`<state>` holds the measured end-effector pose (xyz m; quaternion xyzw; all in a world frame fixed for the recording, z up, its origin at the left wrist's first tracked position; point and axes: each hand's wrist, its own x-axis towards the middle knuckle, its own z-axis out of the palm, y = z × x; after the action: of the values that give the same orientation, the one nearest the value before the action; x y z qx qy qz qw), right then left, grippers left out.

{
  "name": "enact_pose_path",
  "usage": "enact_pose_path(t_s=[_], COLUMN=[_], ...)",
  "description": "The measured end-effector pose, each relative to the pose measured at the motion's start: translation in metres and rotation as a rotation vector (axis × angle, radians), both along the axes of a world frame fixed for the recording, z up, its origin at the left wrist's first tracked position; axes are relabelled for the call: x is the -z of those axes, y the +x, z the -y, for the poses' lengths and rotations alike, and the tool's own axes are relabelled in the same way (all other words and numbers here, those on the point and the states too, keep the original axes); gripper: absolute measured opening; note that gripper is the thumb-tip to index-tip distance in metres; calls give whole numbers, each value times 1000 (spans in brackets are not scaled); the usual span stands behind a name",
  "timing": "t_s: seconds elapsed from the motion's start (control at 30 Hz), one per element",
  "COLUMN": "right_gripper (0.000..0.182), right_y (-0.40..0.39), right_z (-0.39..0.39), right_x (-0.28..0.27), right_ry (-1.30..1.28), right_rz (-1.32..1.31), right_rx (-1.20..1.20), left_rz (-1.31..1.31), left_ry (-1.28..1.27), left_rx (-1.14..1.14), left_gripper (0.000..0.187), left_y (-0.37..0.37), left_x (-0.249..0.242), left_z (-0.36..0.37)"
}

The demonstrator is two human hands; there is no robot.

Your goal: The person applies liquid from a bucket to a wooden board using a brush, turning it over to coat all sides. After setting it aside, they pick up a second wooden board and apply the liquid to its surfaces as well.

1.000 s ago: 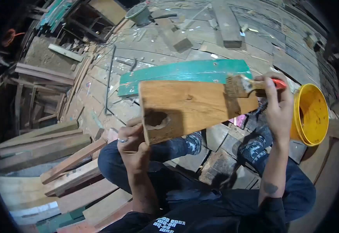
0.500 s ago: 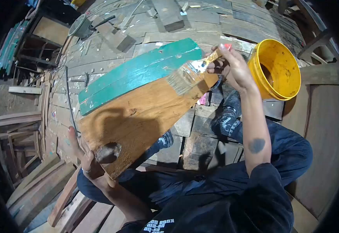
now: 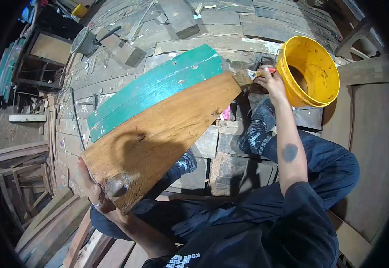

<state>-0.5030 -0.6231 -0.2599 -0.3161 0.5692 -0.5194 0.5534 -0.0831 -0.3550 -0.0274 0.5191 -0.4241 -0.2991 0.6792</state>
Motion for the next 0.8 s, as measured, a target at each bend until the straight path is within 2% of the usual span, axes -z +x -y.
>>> enact_pose_path(t_s=[0.03,0.07,0.13,0.2,0.3,0.43,0.53,0.6,0.67,0.73,0.8], right_gripper=[25,22,21,22,23,27,33,33,33,31,29], right_y=[6,8,15,28,35,39,32,34,32,34,37], right_z=[0,-1,-2,-7,-8,-1,11,7,11,8,0], right_x=[6,11,13,9,8,-21,-49,-73,-61,-47,-34], right_ry=[-109,-114,-305,-253,-274,-318,-386,-311,-390,-414,-294], right_rz=[-186,-335,-521,-453,-633,-695,-434,-249,-428,-608,-779], right_rx=[7,-20,-123,-128,-246,-243,-156,-85,-79,-123,-228], left_rz=[-1,1,7,9,5,-13,-32,-18,-12,-219,-189], left_ry=[-2,-6,-7,-5,-6,17,13,0,-11,-47,-41], left_rx=[-4,-1,-2,0,21,74,117,142,154,28,30], left_gripper=[102,102,103,103,103,104,105,105,105,107,107], left_y=[-1,-1,0,0,7,25,33,31,19,-4,-4], left_x=[0,-1,0,1,3,2,1,4,1,-3,-3], left_z=[0,1,1,-1,-2,-5,-5,-6,-4,1,3])
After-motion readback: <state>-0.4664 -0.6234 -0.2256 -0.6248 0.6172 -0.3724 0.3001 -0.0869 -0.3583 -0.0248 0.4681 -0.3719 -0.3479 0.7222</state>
